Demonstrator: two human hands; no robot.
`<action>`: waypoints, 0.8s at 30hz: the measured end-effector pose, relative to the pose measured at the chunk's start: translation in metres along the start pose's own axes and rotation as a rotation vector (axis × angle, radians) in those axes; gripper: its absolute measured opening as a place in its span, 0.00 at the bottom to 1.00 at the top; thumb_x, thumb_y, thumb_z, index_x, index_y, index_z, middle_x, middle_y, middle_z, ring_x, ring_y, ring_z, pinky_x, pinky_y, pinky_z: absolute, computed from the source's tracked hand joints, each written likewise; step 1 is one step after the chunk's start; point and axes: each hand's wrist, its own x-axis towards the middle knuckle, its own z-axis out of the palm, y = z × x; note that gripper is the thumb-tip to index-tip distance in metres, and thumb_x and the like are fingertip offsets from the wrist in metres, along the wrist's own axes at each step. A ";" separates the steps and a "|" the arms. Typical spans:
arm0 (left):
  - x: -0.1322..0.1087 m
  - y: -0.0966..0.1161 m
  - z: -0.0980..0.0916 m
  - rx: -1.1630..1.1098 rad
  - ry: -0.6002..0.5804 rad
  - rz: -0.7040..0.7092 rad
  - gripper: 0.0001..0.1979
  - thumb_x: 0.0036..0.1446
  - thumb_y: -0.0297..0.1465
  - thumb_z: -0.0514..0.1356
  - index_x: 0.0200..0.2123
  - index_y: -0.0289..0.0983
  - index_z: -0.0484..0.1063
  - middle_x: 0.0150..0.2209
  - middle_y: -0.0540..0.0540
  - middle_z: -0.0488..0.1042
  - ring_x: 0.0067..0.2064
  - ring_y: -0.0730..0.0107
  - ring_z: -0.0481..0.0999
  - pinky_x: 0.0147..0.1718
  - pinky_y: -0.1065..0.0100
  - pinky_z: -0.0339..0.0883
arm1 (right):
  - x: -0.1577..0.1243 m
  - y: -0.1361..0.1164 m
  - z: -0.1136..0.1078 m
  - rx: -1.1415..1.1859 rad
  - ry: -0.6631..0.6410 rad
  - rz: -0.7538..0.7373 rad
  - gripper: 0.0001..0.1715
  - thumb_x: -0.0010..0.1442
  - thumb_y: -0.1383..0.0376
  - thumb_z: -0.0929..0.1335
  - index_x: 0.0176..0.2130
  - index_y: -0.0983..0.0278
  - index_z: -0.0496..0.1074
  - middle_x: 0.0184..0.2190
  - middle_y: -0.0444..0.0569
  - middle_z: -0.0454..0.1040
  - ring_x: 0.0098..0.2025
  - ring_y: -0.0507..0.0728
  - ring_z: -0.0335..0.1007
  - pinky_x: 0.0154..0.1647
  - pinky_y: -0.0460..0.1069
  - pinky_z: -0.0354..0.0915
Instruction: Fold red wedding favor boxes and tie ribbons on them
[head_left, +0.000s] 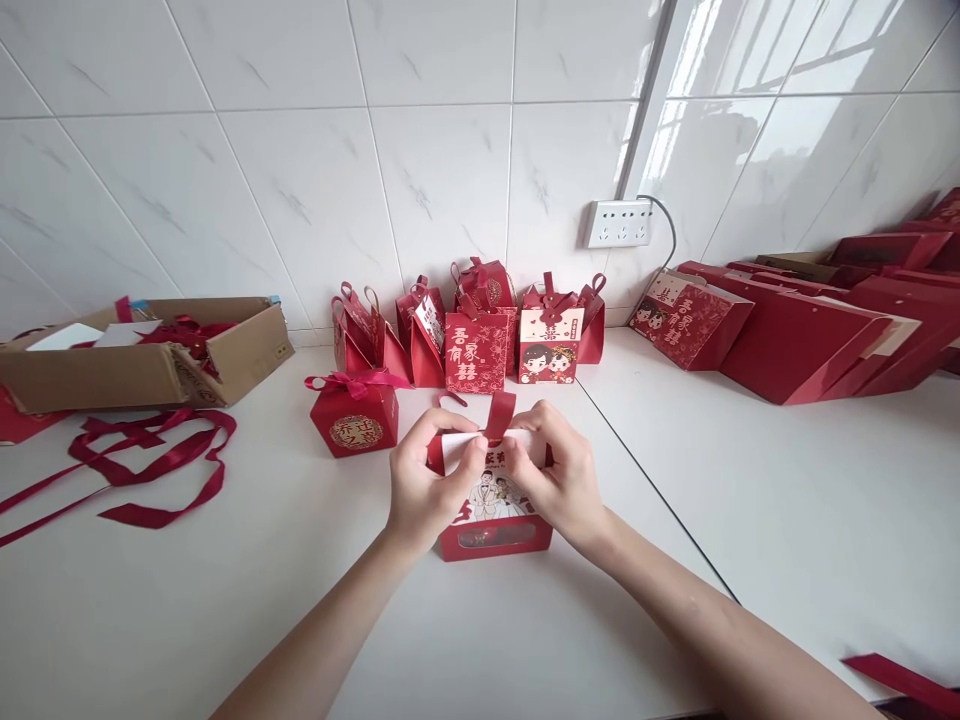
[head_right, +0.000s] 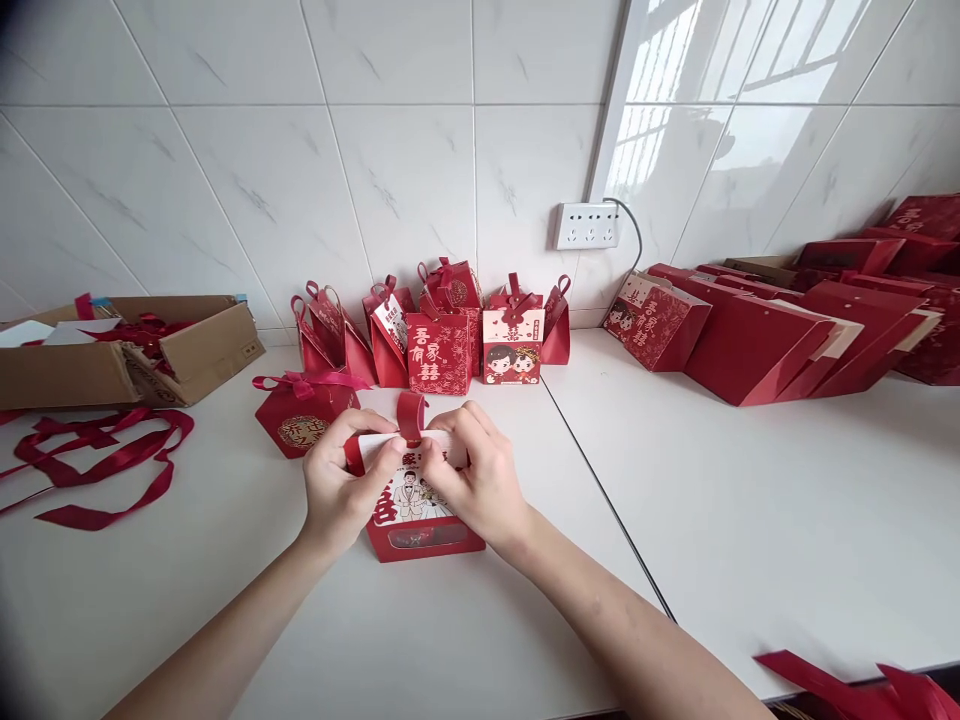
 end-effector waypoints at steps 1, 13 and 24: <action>-0.001 -0.001 0.000 -0.001 0.004 0.013 0.04 0.51 0.31 0.62 0.30 0.38 0.69 0.26 0.51 0.74 0.28 0.73 0.74 0.26 0.74 0.69 | 0.000 0.000 0.000 0.000 0.003 -0.005 0.06 0.59 0.69 0.64 0.29 0.61 0.63 0.24 0.41 0.62 0.23 0.49 0.56 0.22 0.45 0.55; 0.001 -0.003 -0.002 0.024 -0.044 0.078 0.04 0.53 0.30 0.60 0.26 0.38 0.69 0.23 0.52 0.73 0.26 0.74 0.72 0.26 0.73 0.68 | -0.002 0.001 0.000 0.022 0.014 -0.025 0.06 0.60 0.68 0.64 0.30 0.61 0.64 0.24 0.41 0.62 0.22 0.49 0.55 0.22 0.45 0.55; 0.001 0.000 -0.002 -0.027 -0.066 -0.010 0.05 0.52 0.31 0.61 0.27 0.38 0.68 0.23 0.52 0.72 0.24 0.74 0.72 0.23 0.74 0.66 | -0.005 0.003 -0.001 0.133 -0.022 0.017 0.14 0.60 0.68 0.64 0.47 0.60 0.62 0.26 0.41 0.64 0.24 0.51 0.60 0.24 0.47 0.59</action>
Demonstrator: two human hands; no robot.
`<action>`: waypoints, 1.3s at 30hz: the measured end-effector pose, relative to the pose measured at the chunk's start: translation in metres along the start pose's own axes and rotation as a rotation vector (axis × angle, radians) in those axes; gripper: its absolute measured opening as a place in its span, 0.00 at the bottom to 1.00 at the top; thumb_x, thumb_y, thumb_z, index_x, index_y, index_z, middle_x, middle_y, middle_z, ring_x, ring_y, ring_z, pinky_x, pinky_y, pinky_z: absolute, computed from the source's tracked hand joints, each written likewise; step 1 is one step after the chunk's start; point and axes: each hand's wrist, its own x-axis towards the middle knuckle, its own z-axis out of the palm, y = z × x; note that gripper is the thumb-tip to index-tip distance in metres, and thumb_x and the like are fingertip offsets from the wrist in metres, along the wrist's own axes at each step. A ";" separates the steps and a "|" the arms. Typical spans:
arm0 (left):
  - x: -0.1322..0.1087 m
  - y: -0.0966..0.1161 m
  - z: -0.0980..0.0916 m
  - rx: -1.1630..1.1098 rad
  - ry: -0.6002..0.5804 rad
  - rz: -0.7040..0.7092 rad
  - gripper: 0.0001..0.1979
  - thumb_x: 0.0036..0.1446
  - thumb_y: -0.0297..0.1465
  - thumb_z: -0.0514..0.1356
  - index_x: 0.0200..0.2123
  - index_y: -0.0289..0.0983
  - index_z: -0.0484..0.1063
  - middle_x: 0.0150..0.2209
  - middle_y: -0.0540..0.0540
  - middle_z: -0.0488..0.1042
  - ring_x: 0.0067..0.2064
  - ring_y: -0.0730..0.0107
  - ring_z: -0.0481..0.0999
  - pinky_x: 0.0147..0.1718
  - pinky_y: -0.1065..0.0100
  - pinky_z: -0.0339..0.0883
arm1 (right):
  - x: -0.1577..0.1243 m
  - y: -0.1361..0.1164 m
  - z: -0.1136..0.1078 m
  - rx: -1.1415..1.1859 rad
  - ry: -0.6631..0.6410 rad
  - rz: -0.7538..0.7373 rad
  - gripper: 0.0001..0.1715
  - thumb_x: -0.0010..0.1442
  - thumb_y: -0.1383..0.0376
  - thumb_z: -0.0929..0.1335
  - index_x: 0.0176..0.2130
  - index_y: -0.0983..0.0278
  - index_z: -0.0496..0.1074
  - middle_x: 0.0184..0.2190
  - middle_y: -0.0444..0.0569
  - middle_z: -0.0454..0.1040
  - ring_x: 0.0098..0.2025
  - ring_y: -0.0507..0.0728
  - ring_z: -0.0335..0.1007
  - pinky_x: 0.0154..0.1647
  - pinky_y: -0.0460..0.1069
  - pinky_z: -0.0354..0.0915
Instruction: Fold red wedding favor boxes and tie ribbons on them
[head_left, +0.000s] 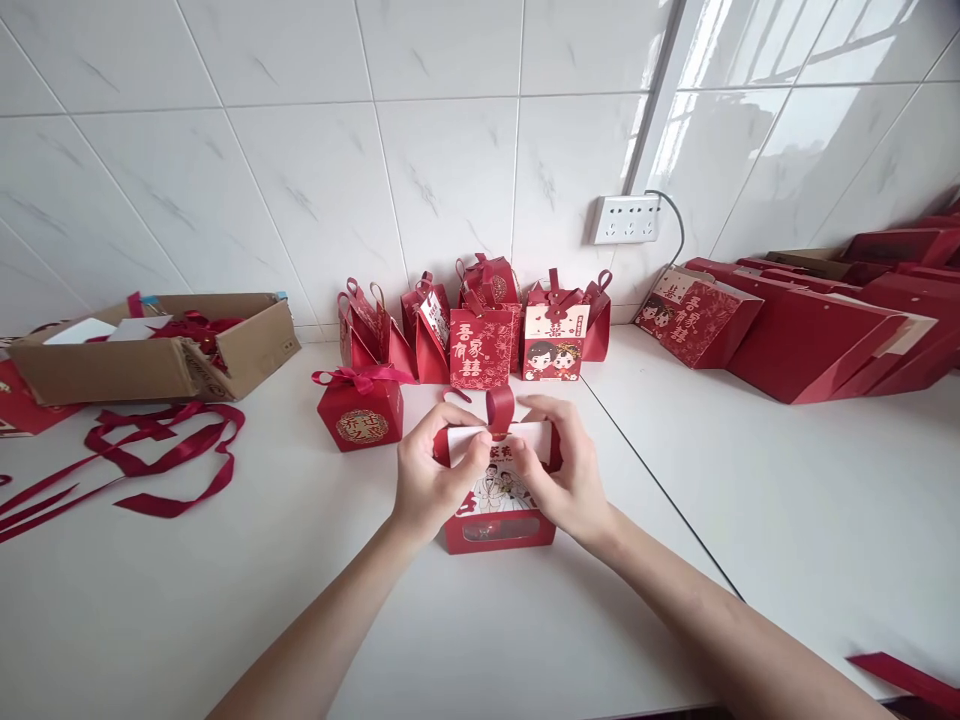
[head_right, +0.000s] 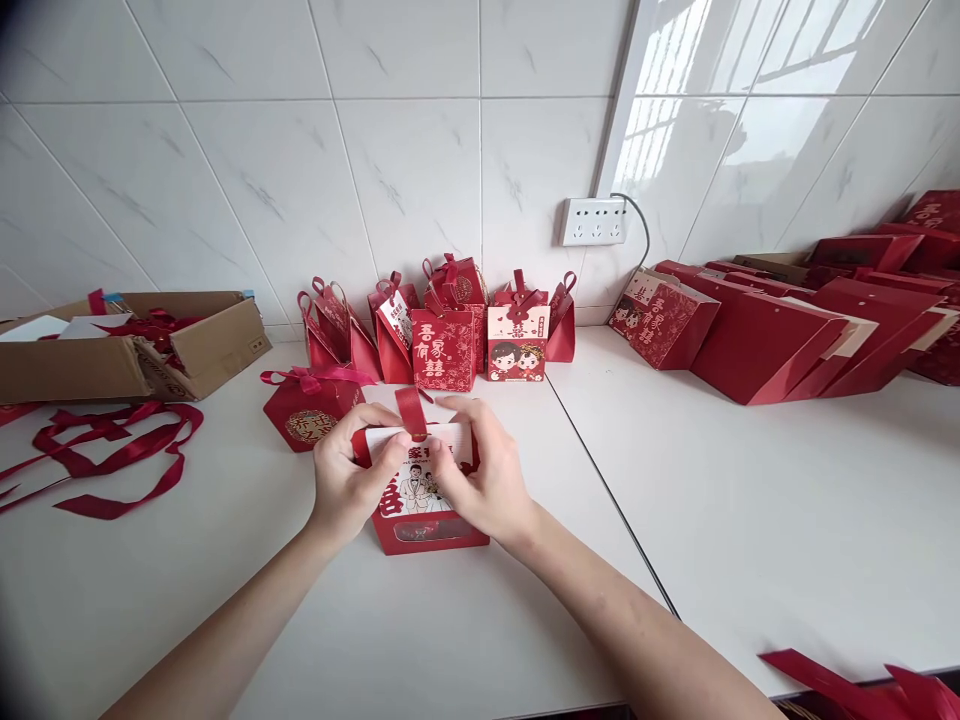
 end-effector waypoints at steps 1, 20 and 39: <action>0.000 -0.001 0.000 -0.008 0.000 -0.012 0.05 0.52 0.32 0.61 0.27 0.38 0.68 0.23 0.52 0.73 0.24 0.74 0.72 0.24 0.74 0.67 | -0.001 0.000 0.000 0.055 -0.006 0.019 0.21 0.60 0.68 0.64 0.52 0.59 0.58 0.26 0.41 0.64 0.24 0.51 0.61 0.24 0.47 0.60; -0.008 -0.036 0.017 -0.269 -0.256 -0.398 0.30 0.49 0.39 0.64 0.55 0.41 0.60 0.54 0.38 0.69 0.55 0.55 0.70 0.55 0.51 0.61 | 0.025 0.048 -0.025 0.681 0.697 0.660 0.15 0.49 0.59 0.70 0.32 0.60 0.60 0.31 0.43 0.70 0.30 0.53 0.69 0.29 0.49 0.67; -0.006 -0.034 0.010 -0.081 0.036 0.017 0.34 0.44 0.29 0.68 0.55 0.41 0.61 0.53 0.41 0.67 0.54 0.56 0.70 0.51 0.58 0.68 | 0.010 0.047 -0.012 0.808 0.179 0.520 0.14 0.58 0.54 0.66 0.42 0.55 0.73 0.41 0.44 0.76 0.42 0.58 0.70 0.41 0.52 0.68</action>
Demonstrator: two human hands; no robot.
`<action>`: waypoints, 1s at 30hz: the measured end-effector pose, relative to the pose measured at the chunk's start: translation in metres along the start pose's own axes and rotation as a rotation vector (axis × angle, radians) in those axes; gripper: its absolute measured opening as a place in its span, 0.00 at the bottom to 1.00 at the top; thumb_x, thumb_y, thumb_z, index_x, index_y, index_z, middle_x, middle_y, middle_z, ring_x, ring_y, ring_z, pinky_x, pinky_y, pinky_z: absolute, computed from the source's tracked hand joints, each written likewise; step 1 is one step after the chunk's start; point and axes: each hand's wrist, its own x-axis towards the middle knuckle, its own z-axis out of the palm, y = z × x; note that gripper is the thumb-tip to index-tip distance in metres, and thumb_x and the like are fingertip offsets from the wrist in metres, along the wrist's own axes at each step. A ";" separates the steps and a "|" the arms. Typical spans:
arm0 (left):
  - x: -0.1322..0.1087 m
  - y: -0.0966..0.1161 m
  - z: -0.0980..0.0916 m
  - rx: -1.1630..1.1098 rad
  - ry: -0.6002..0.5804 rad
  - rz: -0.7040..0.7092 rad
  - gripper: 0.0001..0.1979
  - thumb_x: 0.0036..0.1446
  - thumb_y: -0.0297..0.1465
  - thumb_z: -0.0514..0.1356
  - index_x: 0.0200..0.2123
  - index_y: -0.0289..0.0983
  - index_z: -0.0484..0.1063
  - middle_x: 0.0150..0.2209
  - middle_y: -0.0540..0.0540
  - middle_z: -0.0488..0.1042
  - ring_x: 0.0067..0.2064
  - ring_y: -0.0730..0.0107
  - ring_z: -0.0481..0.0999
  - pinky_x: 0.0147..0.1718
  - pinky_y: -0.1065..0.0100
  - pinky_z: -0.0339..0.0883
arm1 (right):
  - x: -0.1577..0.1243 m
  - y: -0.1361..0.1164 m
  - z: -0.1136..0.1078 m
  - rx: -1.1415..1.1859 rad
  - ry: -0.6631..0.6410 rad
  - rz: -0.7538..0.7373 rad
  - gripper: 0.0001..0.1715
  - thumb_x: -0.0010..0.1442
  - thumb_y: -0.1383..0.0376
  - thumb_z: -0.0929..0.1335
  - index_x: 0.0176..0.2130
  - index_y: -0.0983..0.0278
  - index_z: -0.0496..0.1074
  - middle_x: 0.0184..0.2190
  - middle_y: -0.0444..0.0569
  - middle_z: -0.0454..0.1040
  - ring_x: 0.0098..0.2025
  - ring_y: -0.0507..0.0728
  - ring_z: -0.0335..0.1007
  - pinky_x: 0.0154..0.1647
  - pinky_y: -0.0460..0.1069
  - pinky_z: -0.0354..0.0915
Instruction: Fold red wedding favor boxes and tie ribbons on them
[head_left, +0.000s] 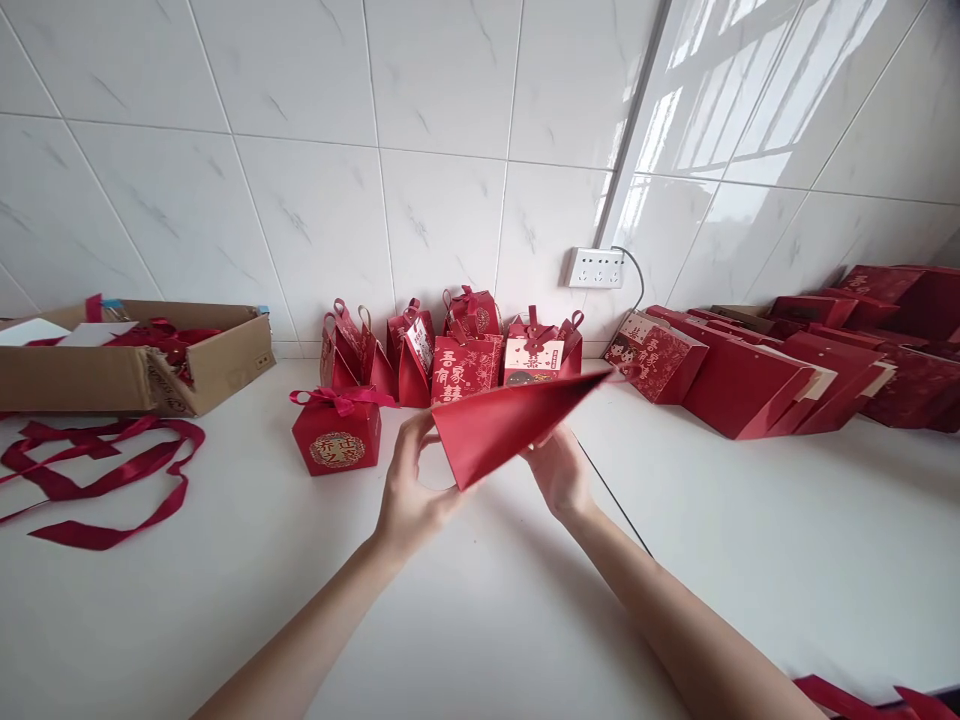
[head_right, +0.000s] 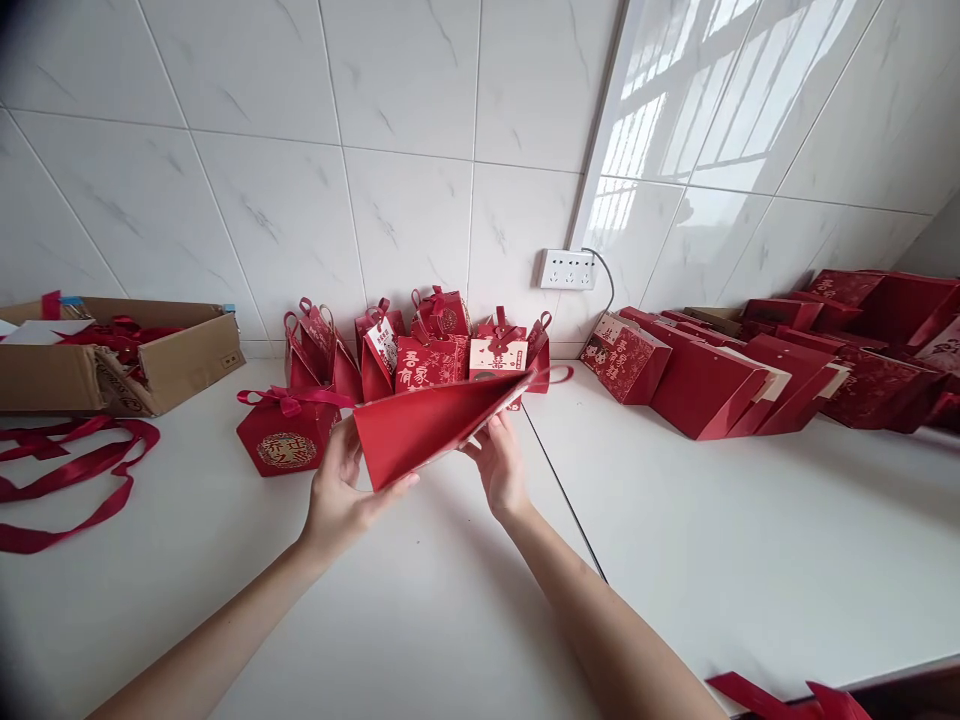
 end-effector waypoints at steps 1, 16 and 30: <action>0.002 0.001 0.000 -0.073 0.008 -0.078 0.34 0.43 0.31 0.69 0.54 0.41 0.61 0.52 0.41 0.69 0.53 0.56 0.71 0.51 0.58 0.67 | -0.001 0.000 0.000 -0.013 0.006 0.001 0.13 0.58 0.55 0.66 0.42 0.55 0.73 0.42 0.44 0.75 0.42 0.57 0.70 0.41 0.51 0.68; 0.006 -0.006 -0.001 -0.424 0.019 -0.508 0.21 0.49 0.45 0.64 0.41 0.39 0.67 0.41 0.45 0.72 0.44 0.63 0.73 0.39 0.65 0.71 | 0.003 -0.002 0.003 0.069 0.123 0.243 0.12 0.54 0.57 0.70 0.34 0.62 0.76 0.37 0.47 0.79 0.37 0.56 0.74 0.34 0.48 0.72; 0.005 0.002 -0.001 -0.449 -0.059 -0.492 0.15 0.49 0.42 0.66 0.30 0.35 0.70 0.28 0.49 0.72 0.32 0.69 0.75 0.32 0.67 0.73 | 0.003 0.004 0.004 0.262 0.193 0.537 0.08 0.53 0.68 0.66 0.34 0.64 0.75 0.24 0.42 0.75 0.23 0.49 0.71 0.19 0.42 0.68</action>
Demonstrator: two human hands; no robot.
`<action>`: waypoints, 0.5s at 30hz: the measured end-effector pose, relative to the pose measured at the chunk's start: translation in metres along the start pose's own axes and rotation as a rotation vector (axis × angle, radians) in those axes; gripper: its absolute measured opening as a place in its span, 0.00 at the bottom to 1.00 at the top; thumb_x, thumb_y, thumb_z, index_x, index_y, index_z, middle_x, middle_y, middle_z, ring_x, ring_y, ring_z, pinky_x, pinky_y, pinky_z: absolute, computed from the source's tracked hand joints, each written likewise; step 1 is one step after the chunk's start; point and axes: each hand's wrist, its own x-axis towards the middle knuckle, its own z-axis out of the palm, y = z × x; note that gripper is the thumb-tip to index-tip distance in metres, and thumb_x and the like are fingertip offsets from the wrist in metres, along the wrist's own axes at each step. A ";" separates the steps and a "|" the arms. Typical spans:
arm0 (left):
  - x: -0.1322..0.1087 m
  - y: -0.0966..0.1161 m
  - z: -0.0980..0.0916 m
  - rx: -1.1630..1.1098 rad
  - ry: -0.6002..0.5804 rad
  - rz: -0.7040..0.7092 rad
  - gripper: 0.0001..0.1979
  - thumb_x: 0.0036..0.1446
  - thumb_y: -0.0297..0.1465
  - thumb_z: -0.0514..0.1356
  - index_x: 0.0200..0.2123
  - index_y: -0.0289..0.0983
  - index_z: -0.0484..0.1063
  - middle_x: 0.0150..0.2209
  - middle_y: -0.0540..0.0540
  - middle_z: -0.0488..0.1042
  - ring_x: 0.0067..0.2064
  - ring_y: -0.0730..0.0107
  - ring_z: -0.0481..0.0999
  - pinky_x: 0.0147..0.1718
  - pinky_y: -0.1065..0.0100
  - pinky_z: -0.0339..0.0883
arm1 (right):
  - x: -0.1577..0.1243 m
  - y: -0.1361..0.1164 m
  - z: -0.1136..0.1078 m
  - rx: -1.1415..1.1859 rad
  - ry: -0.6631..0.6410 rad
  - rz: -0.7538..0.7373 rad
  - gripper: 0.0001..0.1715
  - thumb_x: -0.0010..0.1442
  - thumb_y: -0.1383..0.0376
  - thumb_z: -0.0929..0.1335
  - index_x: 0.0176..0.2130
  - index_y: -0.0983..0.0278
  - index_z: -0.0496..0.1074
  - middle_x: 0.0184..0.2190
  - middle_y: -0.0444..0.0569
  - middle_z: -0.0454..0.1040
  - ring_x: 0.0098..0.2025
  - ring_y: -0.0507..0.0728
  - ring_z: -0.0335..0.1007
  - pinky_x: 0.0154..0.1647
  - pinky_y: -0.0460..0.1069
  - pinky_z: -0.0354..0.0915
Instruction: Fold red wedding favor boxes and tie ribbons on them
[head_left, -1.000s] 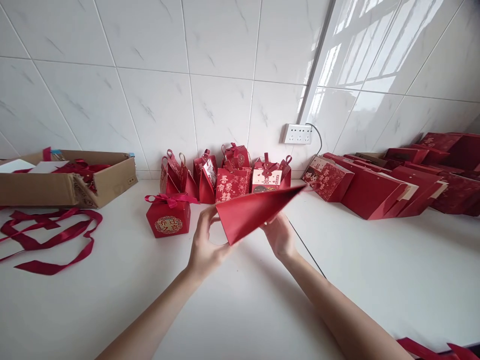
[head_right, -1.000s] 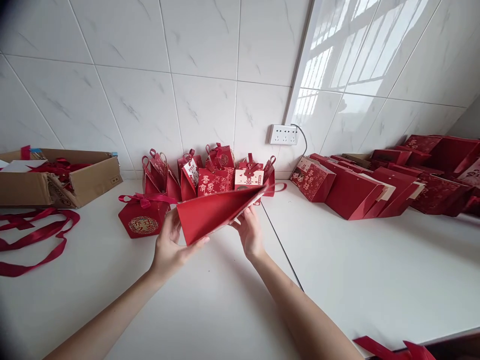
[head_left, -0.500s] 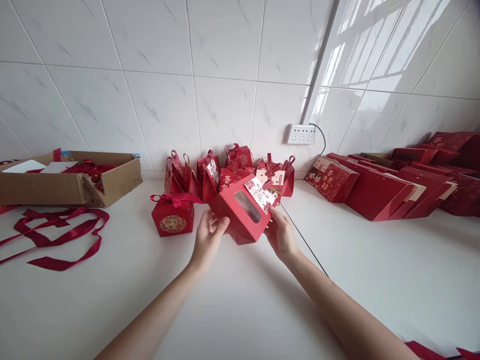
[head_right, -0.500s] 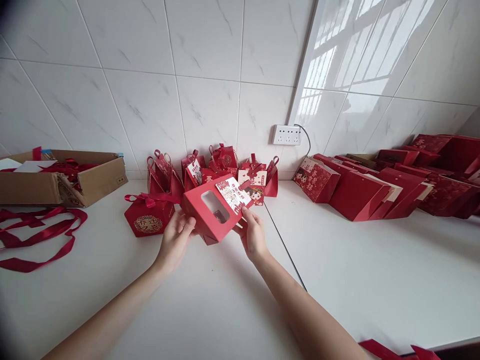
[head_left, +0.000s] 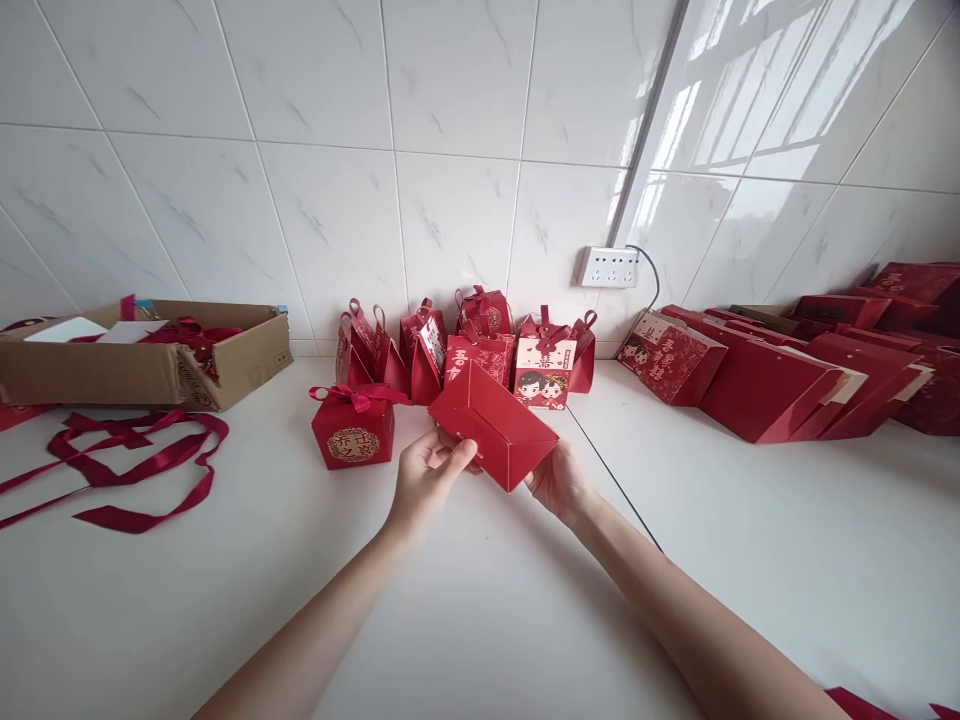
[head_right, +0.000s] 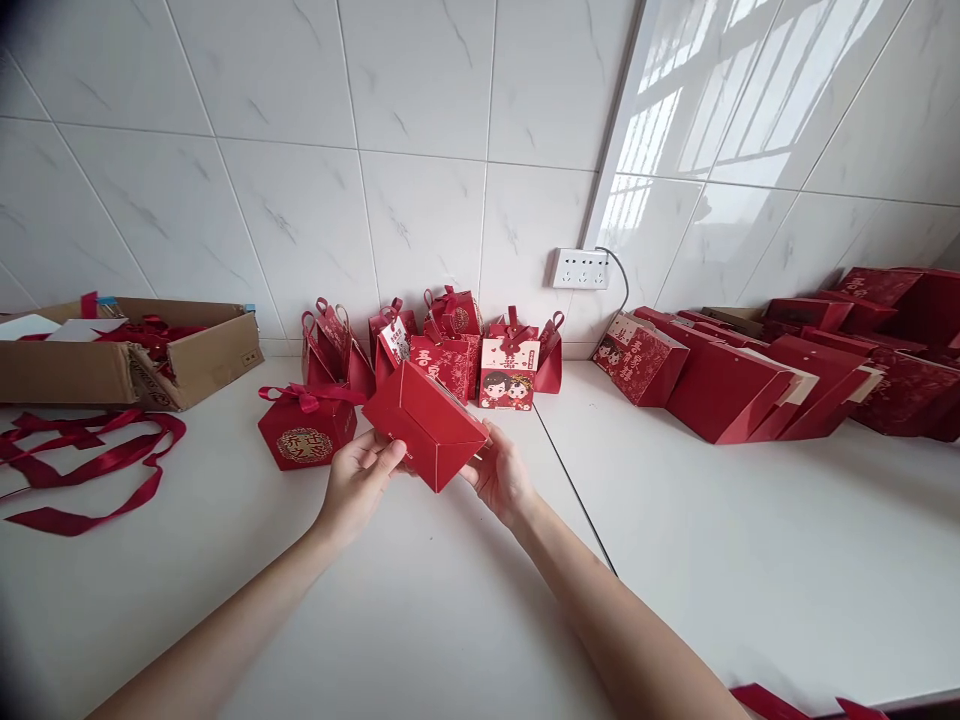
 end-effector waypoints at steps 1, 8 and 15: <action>0.000 0.000 0.000 0.008 0.002 0.001 0.16 0.49 0.42 0.66 0.29 0.35 0.70 0.27 0.49 0.72 0.32 0.69 0.74 0.32 0.68 0.73 | 0.000 0.000 0.000 -0.001 0.000 0.002 0.08 0.54 0.68 0.66 0.34 0.65 0.75 0.24 0.42 0.75 0.23 0.49 0.71 0.18 0.42 0.68; 0.000 0.000 0.001 0.067 0.044 0.007 0.16 0.50 0.43 0.64 0.27 0.36 0.67 0.26 0.51 0.70 0.31 0.72 0.71 0.32 0.70 0.70 | 0.001 0.000 -0.001 -0.003 -0.036 -0.047 0.08 0.54 0.67 0.67 0.36 0.65 0.75 0.28 0.44 0.76 0.27 0.50 0.71 0.23 0.43 0.69; 0.001 -0.003 -0.001 0.185 0.146 0.026 0.22 0.50 0.50 0.60 0.37 0.38 0.67 0.38 0.46 0.73 0.40 0.64 0.74 0.39 0.63 0.69 | 0.001 -0.002 -0.003 -0.072 -0.026 -0.287 0.06 0.52 0.61 0.70 0.34 0.59 0.75 0.38 0.44 0.77 0.41 0.55 0.71 0.41 0.50 0.71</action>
